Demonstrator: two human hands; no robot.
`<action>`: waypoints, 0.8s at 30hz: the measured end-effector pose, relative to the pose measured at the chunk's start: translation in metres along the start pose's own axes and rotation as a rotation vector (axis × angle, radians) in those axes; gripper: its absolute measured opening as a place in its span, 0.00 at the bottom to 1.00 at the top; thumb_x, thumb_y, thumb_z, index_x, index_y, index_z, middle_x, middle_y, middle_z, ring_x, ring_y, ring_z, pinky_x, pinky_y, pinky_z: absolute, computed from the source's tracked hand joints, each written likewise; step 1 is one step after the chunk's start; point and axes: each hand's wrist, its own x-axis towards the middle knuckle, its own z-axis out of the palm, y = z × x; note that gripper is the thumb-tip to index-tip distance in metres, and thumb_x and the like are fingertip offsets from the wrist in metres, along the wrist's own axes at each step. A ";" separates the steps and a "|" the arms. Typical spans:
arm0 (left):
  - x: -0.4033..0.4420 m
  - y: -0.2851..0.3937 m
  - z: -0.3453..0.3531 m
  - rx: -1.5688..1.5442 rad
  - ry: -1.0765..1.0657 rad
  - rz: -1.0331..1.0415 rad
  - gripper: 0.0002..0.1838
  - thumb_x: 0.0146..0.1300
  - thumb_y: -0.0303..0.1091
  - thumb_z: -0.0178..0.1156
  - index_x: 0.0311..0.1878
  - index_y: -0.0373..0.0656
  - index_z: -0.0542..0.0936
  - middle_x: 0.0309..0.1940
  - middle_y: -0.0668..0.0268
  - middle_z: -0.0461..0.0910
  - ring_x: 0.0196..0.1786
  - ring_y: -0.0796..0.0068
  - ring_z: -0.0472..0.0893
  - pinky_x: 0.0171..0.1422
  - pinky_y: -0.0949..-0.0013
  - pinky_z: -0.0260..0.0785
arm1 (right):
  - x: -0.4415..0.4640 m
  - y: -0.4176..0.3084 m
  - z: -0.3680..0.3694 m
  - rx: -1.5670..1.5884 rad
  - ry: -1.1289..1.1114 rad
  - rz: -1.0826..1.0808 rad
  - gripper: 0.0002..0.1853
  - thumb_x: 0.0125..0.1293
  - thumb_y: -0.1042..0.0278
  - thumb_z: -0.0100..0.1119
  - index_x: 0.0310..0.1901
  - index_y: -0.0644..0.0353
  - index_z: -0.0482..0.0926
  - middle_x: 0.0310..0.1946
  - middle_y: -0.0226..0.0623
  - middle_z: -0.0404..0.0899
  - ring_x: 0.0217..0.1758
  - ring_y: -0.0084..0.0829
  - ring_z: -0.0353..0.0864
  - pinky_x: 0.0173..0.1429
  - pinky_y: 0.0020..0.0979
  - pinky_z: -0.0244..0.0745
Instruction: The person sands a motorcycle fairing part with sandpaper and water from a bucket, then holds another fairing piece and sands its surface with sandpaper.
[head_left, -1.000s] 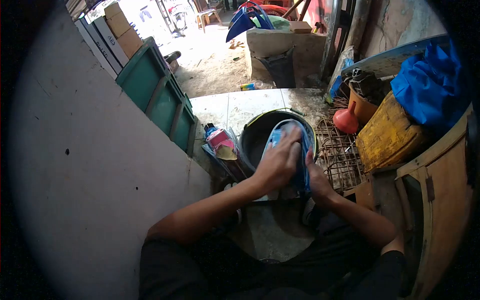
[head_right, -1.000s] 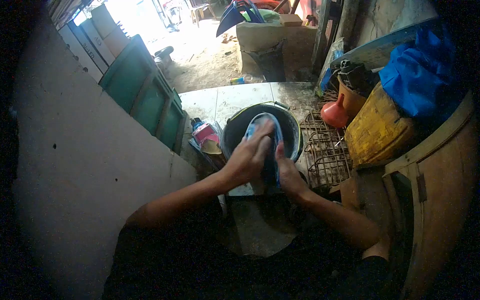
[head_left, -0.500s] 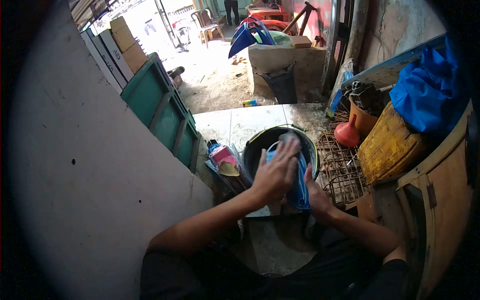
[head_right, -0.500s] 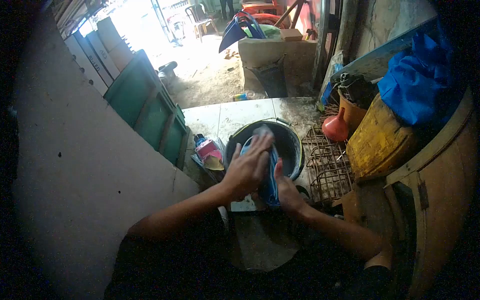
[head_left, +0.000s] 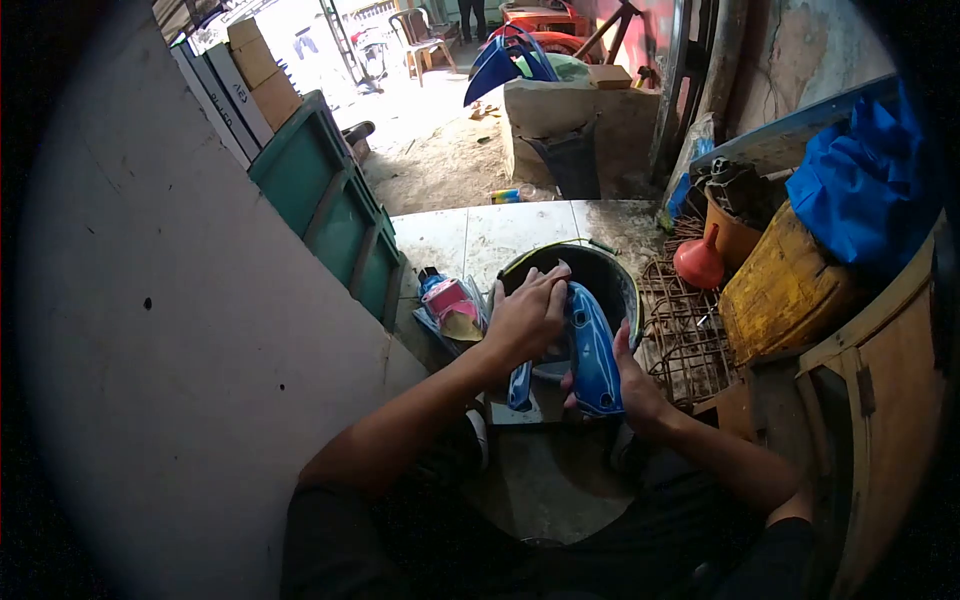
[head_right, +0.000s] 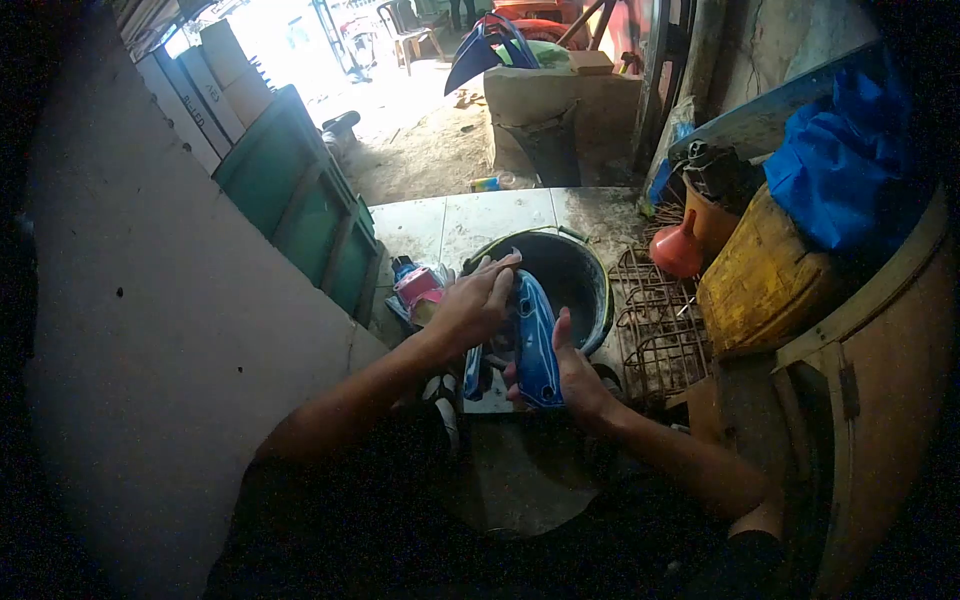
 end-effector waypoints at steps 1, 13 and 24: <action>-0.001 0.000 0.005 -0.095 0.087 0.106 0.27 0.79 0.45 0.37 0.74 0.46 0.67 0.76 0.59 0.64 0.80 0.52 0.56 0.80 0.33 0.38 | 0.001 0.001 -0.002 -0.004 0.000 0.000 0.43 0.71 0.25 0.18 0.66 0.54 0.65 0.43 0.38 0.82 0.41 0.33 0.87 0.50 0.34 0.84; -0.008 0.009 0.000 -0.071 0.162 0.399 0.23 0.78 0.42 0.41 0.68 0.43 0.74 0.72 0.57 0.70 0.79 0.55 0.61 0.80 0.36 0.42 | 0.002 0.000 -0.005 0.012 -0.024 -0.032 0.46 0.68 0.22 0.19 0.68 0.56 0.62 0.41 0.40 0.82 0.38 0.33 0.87 0.45 0.32 0.85; -0.002 0.000 0.000 -0.168 0.172 0.346 0.20 0.79 0.40 0.42 0.62 0.44 0.79 0.66 0.56 0.75 0.74 0.56 0.68 0.79 0.40 0.48 | -0.002 -0.007 0.004 -0.016 -0.026 -0.095 0.48 0.68 0.21 0.18 0.63 0.61 0.65 0.37 0.39 0.81 0.35 0.30 0.86 0.43 0.32 0.86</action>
